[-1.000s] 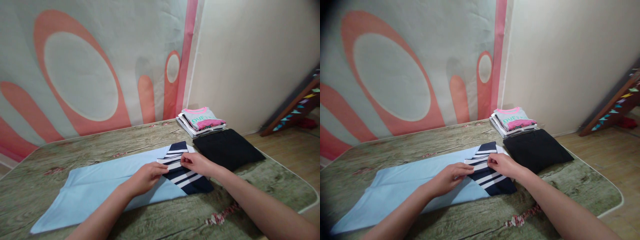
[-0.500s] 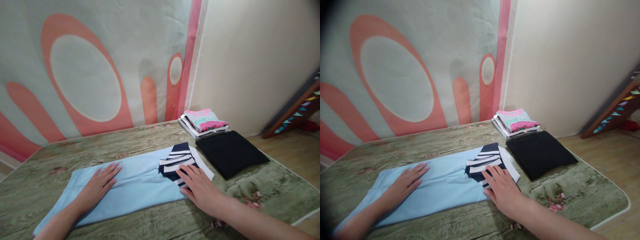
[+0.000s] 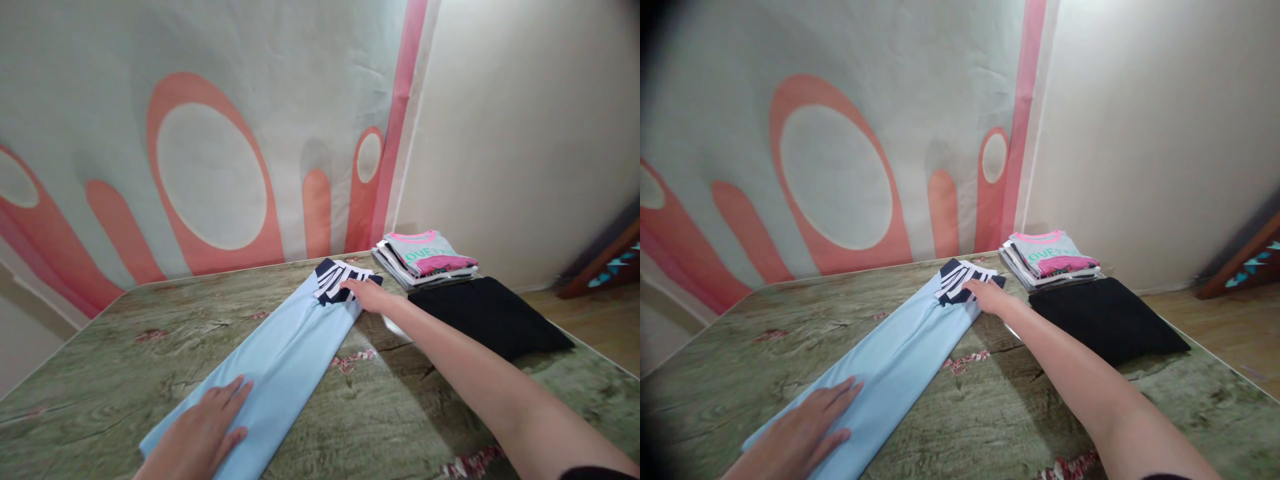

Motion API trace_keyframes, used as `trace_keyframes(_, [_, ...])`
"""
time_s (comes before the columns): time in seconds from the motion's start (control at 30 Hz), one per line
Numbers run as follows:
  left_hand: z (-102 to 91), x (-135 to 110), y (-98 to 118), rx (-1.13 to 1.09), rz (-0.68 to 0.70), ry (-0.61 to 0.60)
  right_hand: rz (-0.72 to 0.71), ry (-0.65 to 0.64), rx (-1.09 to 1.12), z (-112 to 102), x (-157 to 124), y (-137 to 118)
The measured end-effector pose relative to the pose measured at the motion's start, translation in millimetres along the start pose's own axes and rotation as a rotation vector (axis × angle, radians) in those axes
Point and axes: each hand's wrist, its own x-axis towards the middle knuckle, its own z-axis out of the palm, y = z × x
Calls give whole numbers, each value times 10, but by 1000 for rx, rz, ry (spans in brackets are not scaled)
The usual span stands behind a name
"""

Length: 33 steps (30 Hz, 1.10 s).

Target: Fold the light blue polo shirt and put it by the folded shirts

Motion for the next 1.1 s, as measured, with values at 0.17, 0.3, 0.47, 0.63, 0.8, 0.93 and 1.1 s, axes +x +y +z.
trace_keyframes(0.17, [-312, -22, 459, -125, 237, -55, 214, 100, 48, 20, 418, -164])
trace_keyframes(0.3, [-274, 453, 478, -102, 331, 47, 346, 212, 22, 327, 385, -523])
trace_keyframes(0.47, [57, 771, 391, -105, 420, 55, 248, 230, -35, 636, 328, -641])
trace_keyframes(0.63, [221, 650, 822, -129, 252, 136, 51, 117, -36, 563, 549, -513])
trace_keyframes(0.8, [417, 622, 1450, -142, 209, 276, -100, 46, -26, 448, 784, -623])
trace_keyframes(0.93, [476, 568, 1344, -46, 472, 329, -121, 94, -41, 337, 607, -739])
trace_keyframes(1.1, [444, 256, 830, -8, 678, 366, -284, 199, -28, 233, -505, -973])
